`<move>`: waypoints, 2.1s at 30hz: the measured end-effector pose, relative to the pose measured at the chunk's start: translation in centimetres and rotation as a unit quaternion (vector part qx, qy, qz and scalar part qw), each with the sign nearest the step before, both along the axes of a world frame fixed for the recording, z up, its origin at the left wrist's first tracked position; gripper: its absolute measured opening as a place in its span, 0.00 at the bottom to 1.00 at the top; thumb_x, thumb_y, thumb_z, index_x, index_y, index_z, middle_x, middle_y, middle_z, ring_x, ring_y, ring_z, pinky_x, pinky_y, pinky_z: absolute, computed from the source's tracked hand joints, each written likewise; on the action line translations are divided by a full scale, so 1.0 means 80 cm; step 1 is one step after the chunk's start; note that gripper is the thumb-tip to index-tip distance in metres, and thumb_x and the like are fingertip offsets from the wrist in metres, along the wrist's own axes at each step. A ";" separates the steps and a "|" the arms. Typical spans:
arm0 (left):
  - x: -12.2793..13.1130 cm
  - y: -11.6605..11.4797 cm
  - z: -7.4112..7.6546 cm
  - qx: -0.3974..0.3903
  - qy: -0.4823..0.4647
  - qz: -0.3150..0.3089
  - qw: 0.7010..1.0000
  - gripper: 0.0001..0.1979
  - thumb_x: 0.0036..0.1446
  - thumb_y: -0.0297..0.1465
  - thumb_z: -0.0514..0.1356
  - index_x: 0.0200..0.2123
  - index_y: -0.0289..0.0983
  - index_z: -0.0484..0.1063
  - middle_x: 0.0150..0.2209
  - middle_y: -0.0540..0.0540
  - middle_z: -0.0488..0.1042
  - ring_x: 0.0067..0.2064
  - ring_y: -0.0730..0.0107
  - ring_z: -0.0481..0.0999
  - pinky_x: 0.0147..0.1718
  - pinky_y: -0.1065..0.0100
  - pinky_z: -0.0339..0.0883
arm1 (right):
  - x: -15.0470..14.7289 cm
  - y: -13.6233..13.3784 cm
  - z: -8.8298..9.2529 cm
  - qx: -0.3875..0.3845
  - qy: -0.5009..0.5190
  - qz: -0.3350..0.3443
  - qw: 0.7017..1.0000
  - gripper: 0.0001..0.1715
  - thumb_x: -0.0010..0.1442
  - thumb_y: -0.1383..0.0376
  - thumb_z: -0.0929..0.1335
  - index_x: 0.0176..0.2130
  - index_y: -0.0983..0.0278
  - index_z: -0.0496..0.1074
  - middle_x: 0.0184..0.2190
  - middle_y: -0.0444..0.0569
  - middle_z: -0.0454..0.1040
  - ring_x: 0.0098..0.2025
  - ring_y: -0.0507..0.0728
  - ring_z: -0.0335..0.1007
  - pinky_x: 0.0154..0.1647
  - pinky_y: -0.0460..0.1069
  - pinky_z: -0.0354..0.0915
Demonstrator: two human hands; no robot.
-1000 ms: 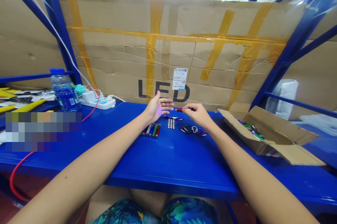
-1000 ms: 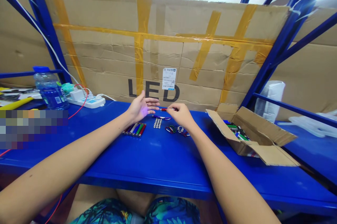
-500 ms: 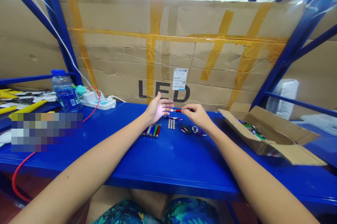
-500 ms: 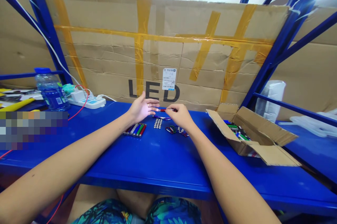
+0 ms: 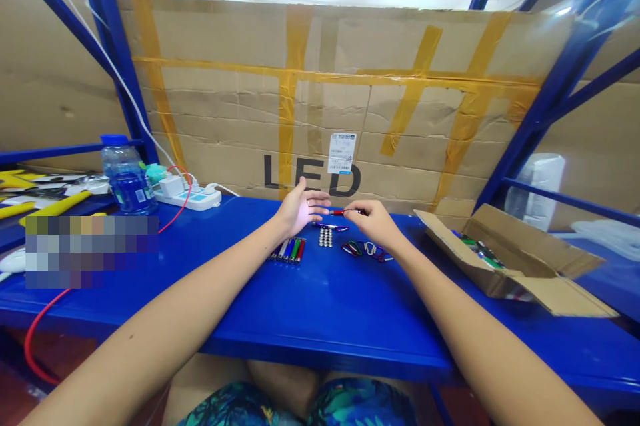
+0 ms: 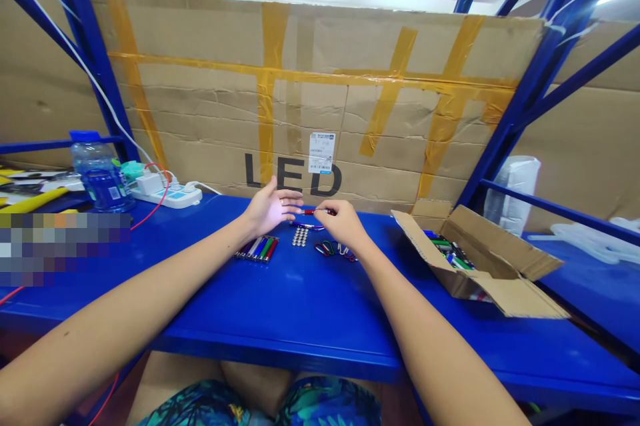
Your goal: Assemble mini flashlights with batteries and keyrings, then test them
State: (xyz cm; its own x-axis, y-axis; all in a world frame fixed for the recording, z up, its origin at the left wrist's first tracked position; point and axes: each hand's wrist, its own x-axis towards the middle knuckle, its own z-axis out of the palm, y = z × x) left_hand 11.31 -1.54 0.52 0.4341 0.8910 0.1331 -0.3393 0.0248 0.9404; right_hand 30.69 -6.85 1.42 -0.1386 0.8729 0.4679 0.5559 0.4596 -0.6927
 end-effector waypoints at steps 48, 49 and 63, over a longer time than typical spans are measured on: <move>-0.001 0.002 -0.002 0.007 -0.008 -0.050 0.999 0.37 0.61 0.57 0.40 0.39 0.31 0.75 0.36 0.37 0.76 0.35 0.63 0.74 0.34 0.64 0.64 | -0.001 0.000 0.000 0.017 0.049 0.016 0.999 0.14 0.51 0.59 0.67 0.27 0.67 0.76 0.18 0.43 0.68 0.22 0.50 0.58 0.25 0.47 0.56; 0.000 0.002 -0.002 0.007 -0.010 -0.051 0.999 0.37 0.61 0.57 0.41 0.39 0.31 0.75 0.36 0.37 0.76 0.35 0.63 0.74 0.34 0.64 0.64 | -0.001 0.000 0.000 0.020 0.048 0.016 0.999 0.14 0.51 0.59 0.67 0.27 0.67 0.76 0.19 0.43 0.68 0.22 0.50 0.58 0.25 0.47 0.56; 0.003 -0.002 -0.002 0.019 -0.004 -0.046 0.999 0.32 0.59 0.56 0.49 0.38 0.31 0.75 0.35 0.38 0.76 0.32 0.66 0.75 0.31 0.66 0.65 | 0.003 0.006 -0.005 0.020 0.032 0.022 0.999 0.17 0.54 0.55 0.68 0.31 0.67 0.78 0.21 0.45 0.71 0.23 0.51 0.61 0.26 0.47 0.58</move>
State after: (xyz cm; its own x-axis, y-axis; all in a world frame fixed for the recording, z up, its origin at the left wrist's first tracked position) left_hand 11.53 -1.69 0.32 0.5130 0.8414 0.1697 -0.3439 0.0203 0.9388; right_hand 30.97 -6.35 1.04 -0.1456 0.8469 0.5115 0.4890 0.5110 -0.7069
